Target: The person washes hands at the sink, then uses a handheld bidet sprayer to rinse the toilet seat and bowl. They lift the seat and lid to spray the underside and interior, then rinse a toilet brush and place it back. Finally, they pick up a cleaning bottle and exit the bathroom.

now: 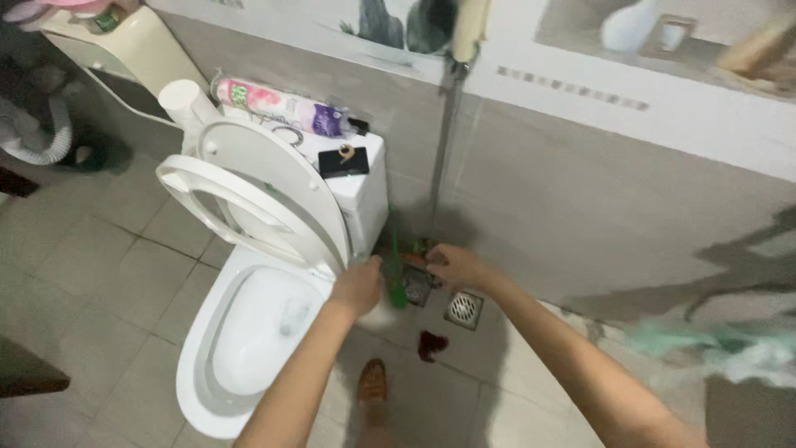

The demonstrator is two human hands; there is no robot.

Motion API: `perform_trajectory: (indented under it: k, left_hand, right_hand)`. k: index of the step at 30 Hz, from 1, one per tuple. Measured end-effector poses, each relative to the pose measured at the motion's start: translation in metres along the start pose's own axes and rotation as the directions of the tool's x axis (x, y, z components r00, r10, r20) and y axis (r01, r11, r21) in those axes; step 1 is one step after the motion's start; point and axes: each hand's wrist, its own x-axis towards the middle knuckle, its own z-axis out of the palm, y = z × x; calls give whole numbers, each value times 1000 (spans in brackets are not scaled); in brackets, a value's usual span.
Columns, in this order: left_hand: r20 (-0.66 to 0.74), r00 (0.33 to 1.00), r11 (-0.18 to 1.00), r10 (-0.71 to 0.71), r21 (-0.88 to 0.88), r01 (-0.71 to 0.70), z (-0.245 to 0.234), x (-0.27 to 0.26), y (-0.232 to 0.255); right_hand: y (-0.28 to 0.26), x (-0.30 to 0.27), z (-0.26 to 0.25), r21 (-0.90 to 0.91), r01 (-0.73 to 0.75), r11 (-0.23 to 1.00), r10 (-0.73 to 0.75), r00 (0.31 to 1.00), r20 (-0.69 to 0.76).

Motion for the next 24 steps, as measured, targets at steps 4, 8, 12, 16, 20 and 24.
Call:
perform_trajectory:
  k: [4, 8, 12, 16, 20, 24]
  left_hand:
    - [51, 997, 998, -50, -34, 52, 32, 52, -39]
    - [-29, 1000, 990, -10, -142, 5, 71, 87, -72]
    - [83, 995, 980, -56, -188, 70, 110, 105, -109]
    - [101, 994, 984, -45, -166, 61, 139, 117, -140]
    - [84, 996, 977, -11, -209, 29, 152, 108, -158]
    - [155, 988, 930, 7, -363, 50, 156, 101, -159]
  right_hand:
    - [13, 121, 31, 142, -176, 974, 186, 980, -64]
    - [66, 240, 63, 470, -163, 867, 210, 977, -48]
    - [132, 359, 97, 523, -234, 820, 283, 959, -14]
    - [173, 436, 122, 685, -205, 699, 270, 963, 13]
    - [159, 460, 133, 725, -244, 645, 345, 939, 8]
    - [131, 445, 138, 722, -234, 651, 399, 915, -64]
